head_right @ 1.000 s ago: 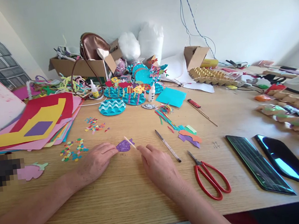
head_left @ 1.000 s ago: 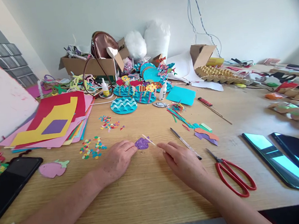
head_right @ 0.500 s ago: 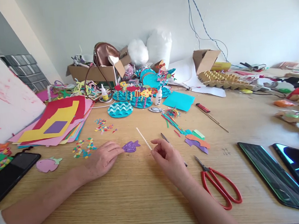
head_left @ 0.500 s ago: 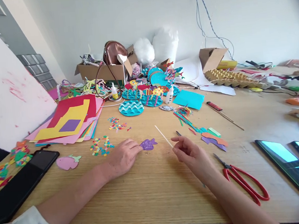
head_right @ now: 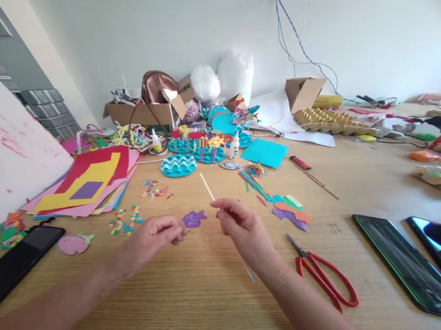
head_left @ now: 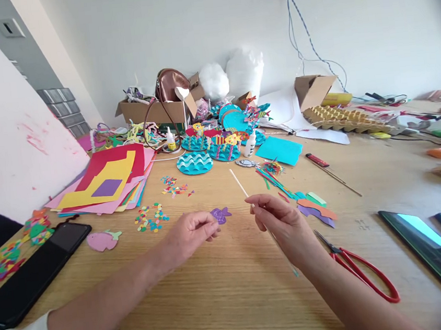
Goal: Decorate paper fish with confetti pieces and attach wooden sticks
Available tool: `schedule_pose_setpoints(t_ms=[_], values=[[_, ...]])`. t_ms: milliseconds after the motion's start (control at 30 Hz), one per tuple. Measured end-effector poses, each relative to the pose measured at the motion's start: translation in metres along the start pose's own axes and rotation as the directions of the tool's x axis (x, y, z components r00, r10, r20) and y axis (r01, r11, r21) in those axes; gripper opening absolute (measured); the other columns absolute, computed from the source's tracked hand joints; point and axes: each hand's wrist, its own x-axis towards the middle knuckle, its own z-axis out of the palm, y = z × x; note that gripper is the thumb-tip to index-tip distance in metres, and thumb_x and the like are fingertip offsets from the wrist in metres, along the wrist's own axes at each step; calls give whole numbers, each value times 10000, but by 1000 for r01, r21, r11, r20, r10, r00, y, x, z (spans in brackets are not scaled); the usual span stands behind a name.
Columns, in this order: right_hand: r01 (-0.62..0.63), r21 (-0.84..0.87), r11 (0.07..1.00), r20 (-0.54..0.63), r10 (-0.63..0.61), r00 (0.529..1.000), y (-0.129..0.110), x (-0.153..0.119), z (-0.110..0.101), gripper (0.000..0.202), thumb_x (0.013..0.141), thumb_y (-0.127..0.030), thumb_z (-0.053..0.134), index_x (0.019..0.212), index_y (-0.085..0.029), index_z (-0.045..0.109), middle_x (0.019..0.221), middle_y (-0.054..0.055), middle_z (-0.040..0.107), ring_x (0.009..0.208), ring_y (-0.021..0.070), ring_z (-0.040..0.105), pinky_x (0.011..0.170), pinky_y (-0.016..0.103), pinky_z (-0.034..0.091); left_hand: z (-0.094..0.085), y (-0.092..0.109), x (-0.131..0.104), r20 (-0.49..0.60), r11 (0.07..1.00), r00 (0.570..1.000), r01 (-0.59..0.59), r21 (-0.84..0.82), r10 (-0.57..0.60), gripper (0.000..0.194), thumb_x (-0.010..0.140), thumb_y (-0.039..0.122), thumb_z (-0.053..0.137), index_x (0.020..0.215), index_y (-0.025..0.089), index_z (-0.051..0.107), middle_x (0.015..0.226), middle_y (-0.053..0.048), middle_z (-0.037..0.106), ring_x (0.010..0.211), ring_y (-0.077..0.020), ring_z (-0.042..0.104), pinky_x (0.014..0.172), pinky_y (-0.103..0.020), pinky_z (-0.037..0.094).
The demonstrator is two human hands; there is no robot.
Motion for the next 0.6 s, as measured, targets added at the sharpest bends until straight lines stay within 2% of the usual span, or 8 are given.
schedule_pose_setpoints(t_ms=[33, 100, 200, 367, 467, 533, 600], values=[[11, 11, 1000, 5, -11, 1000, -2, 1, 3, 169, 749, -272, 532, 880, -204, 614, 678, -27, 499, 506, 68, 429, 464, 206, 371, 7, 3, 1, -14, 989, 999, 33, -143, -36, 217, 775, 353, 527, 793, 145, 585, 756, -15, 557, 701, -126, 512, 641, -246, 417], [35, 21, 999, 28, -35, 999, -5, 2, 9, 161, 758, -266, 528, 877, -204, 616, 642, -35, 490, 508, 70, 430, 470, 201, 373, 19, 7, 5, -51, 912, 995, 63, -406, -92, 296, 765, 362, 567, 985, 165, 581, 940, -50, 575, 809, -139, 528, 678, -252, 423], [75, -10, 997, 87, -74, 993, -5, 1, 19, 159, 775, -256, 505, 877, -197, 612, 612, -35, 500, 513, 77, 435, 473, 199, 374, 29, 7, 14, -49, 775, 991, 69, -629, -128, 331, 757, 407, 597, 983, 166, 610, 978, -70, 583, 850, -140, 532, 690, -248, 412], [150, -135, 979, 151, -130, 980, -5, -2, 26, 153, 786, -211, 471, 863, -185, 601, 700, 2, 583, 552, 89, 469, 488, 204, 391, 35, 4, 28, -70, 664, 986, 49, -746, -151, 290, 676, 391, 685, 823, 144, 649, 823, -36, 601, 762, -117, 538, 648, -223, 389], [188, -205, 961, 193, -149, 970, -3, -3, 22, 169, 822, -216, 447, 921, -185, 580, 670, -4, 577, 541, 93, 500, 501, 210, 416, 35, 2, 33, -84, 592, 979, 44, -805, -188, 250, 626, 334, 730, 736, 131, 634, 720, -14, 587, 679, -99, 532, 620, -212, 389], [259, -260, 930, 229, -201, 953, -2, -3, 18, 194, 859, -203, 396, 972, -189, 553, 653, -10, 571, 545, 95, 530, 519, 209, 435, 32, 1, 36, -102, 568, 976, 27, -822, -194, 238, 618, 316, 733, 701, 121, 626, 656, -2, 564, 622, -87, 519, 589, -204, 385], [379, -352, 856, 266, -296, 917, 0, -1, 13, 213, 876, -168, 360, 1004, -199, 527, 706, 2, 595, 592, 98, 560, 558, 211, 453, 28, 2, 38, -121, 558, 971, 15, -830, -207, 225, 638, 313, 717, 700, 116, 626, 616, 7, 541, 578, -79, 508, 555, -198, 376]])
